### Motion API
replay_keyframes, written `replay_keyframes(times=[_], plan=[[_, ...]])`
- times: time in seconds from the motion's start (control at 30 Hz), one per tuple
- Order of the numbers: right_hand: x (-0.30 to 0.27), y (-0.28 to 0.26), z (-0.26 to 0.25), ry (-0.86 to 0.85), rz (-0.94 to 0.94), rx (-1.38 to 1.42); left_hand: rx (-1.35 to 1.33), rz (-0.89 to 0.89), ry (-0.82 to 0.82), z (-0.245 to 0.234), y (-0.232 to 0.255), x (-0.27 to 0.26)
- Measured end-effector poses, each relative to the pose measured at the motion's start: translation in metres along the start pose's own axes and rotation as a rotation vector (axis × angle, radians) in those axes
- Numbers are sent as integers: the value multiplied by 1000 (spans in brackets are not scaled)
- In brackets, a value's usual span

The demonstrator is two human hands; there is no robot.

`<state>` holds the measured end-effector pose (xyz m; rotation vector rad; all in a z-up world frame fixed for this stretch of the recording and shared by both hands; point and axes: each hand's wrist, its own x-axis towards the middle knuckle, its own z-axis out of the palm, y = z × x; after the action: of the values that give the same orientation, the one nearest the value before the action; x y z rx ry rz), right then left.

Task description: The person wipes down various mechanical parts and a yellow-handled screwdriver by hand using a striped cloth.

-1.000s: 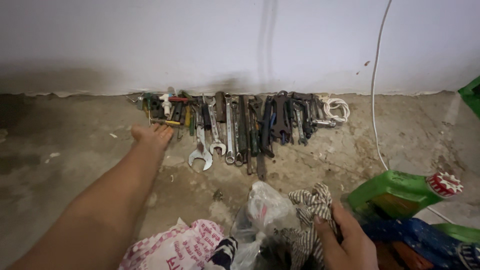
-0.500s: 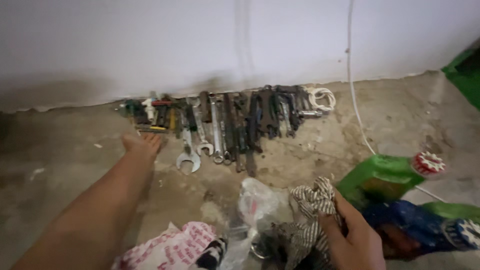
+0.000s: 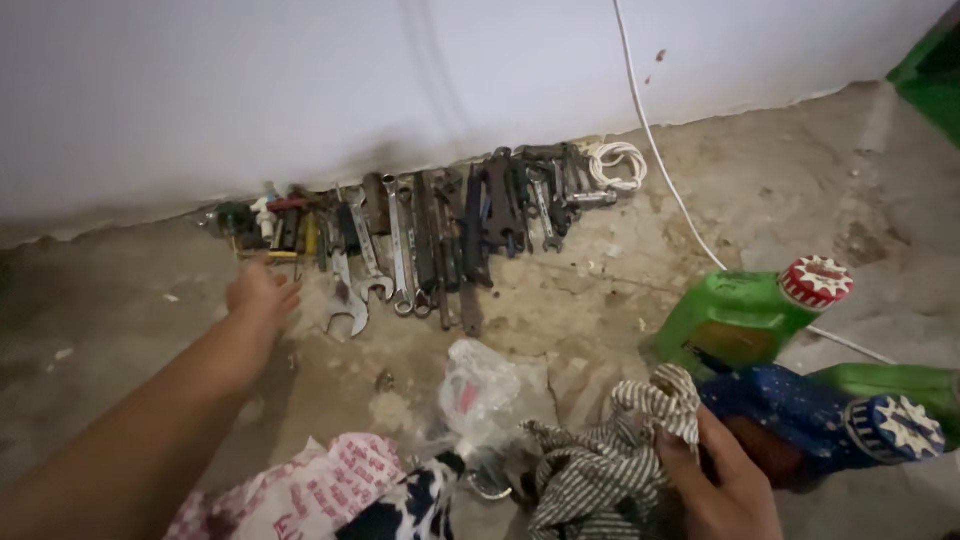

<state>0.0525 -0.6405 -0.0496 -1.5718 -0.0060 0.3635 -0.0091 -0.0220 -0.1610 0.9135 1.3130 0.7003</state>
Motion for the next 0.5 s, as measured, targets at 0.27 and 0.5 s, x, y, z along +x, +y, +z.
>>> replay_keyframes(times=[0.27, 0.5], plan=[[32, 35, -1, -166, -127, -503, 249, 429, -429, 9, 12, -140], [37, 66, 21, -301, -164, -553, 1007, 783, -650, 6, 32, -256]])
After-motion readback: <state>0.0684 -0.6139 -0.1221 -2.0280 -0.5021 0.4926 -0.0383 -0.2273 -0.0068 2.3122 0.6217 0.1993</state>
